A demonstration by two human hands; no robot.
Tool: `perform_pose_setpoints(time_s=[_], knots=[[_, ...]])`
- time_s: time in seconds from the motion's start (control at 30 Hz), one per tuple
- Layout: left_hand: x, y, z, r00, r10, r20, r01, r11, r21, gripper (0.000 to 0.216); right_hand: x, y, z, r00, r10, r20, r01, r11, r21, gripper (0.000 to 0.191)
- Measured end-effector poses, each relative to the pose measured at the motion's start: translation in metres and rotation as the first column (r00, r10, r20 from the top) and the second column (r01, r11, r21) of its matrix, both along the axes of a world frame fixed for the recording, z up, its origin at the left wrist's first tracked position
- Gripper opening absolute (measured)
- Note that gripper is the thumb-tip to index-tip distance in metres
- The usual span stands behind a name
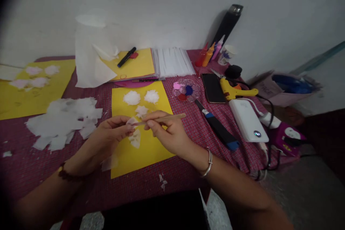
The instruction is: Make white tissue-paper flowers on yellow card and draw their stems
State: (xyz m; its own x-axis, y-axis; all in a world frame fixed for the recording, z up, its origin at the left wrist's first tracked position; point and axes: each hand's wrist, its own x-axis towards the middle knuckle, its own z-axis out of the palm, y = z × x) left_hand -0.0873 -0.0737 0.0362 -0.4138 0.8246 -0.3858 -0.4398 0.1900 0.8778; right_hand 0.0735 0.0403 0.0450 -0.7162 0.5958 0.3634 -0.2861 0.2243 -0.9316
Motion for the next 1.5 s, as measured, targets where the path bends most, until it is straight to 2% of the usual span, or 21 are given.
perform_pose_setpoints(time_s=[0.13, 0.53, 0.67, 0.8, 0.97, 1.1, 1.17, 1.23, 1.3, 1.33, 1.37, 1.43, 1.5], knots=[[0.001, 0.000, 0.000, 1.000, 0.028, -0.006, -0.028, 1.000, -0.006, 0.018, -0.001, -0.002, -0.005, 1.000, -0.015, 0.015, 0.012, 0.990, 0.143, 0.015], [0.002, -0.001, -0.006, 0.999, 0.031, 0.035, -0.033, 0.998, 0.056, 0.012, -0.003, 0.000, -0.016, 1.000, 0.016, 0.018, -0.018, 0.987, 0.161, 0.019], [-0.001, -0.003, -0.004, 0.986, 0.040, 0.161, -0.063, 0.988, 0.142, 0.024, -0.005, -0.001, -0.017, 0.999, 0.023, -0.041, -0.019, 0.995, 0.094, 0.020], [-0.002, -0.004, 0.001, 0.983, 0.038, 0.180, -0.065, 0.987, 0.148, 0.014, -0.008, -0.004, -0.015, 0.997, 0.024, -0.077, -0.030, 0.996, -0.080, 0.014], [0.002, -0.002, 0.001, 0.998, 0.041, 0.057, -0.051, 0.981, 0.187, 0.011, -0.008, -0.005, -0.012, 0.999, 0.018, -0.038, -0.027, 0.973, -0.230, 0.010], [0.001, 0.006, 0.014, 0.975, 0.077, -0.209, -0.025, 0.970, 0.243, 0.009, -0.011, -0.003, -0.007, 1.000, -0.028, -0.013, 0.024, 0.972, -0.235, 0.012], [0.000, 0.014, 0.029, 0.895, 0.093, -0.437, 0.031, 0.963, 0.268, 0.009, -0.014, 0.001, -0.001, 0.996, -0.084, -0.042, 0.070, 0.962, -0.263, 0.013], [-0.001, 0.023, 0.046, 0.748, 0.116, -0.653, 0.101, 0.954, 0.284, 0.009, -0.017, 0.005, 0.010, 0.992, -0.108, -0.061, 0.080, 0.932, -0.353, 0.015], [-0.001, 0.031, 0.061, 0.641, 0.152, -0.753, 0.143, 0.939, 0.311, 0.006, -0.018, 0.010, 0.023, 0.995, -0.075, -0.067, 0.036, 0.883, -0.468, 0.014], [0.000, 0.034, 0.066, 0.633, 0.163, -0.756, 0.156, 0.930, 0.332, 0.006, -0.018, 0.012, 0.029, 0.997, -0.040, -0.072, -0.002, 0.859, -0.511, 0.014], [0.000, 0.036, 0.070, 0.659, 0.162, -0.734, 0.166, 0.921, 0.352, 0.005, -0.017, 0.014, 0.034, 0.997, 0.003, -0.079, -0.045, 0.841, -0.539, 0.015], [0.001, 0.040, 0.072, 0.773, 0.120, -0.623, 0.168, 0.908, 0.384, 0.005, -0.015, 0.018, 0.040, 0.991, 0.080, -0.105, -0.124, 0.832, -0.540, 0.018], [0.001, 0.041, 0.068, 0.885, 0.046, -0.464, 0.148, 0.915, 0.375, 0.009, -0.013, 0.023, 0.038, 0.987, 0.095, -0.128, -0.145, 0.868, -0.475, 0.022]])
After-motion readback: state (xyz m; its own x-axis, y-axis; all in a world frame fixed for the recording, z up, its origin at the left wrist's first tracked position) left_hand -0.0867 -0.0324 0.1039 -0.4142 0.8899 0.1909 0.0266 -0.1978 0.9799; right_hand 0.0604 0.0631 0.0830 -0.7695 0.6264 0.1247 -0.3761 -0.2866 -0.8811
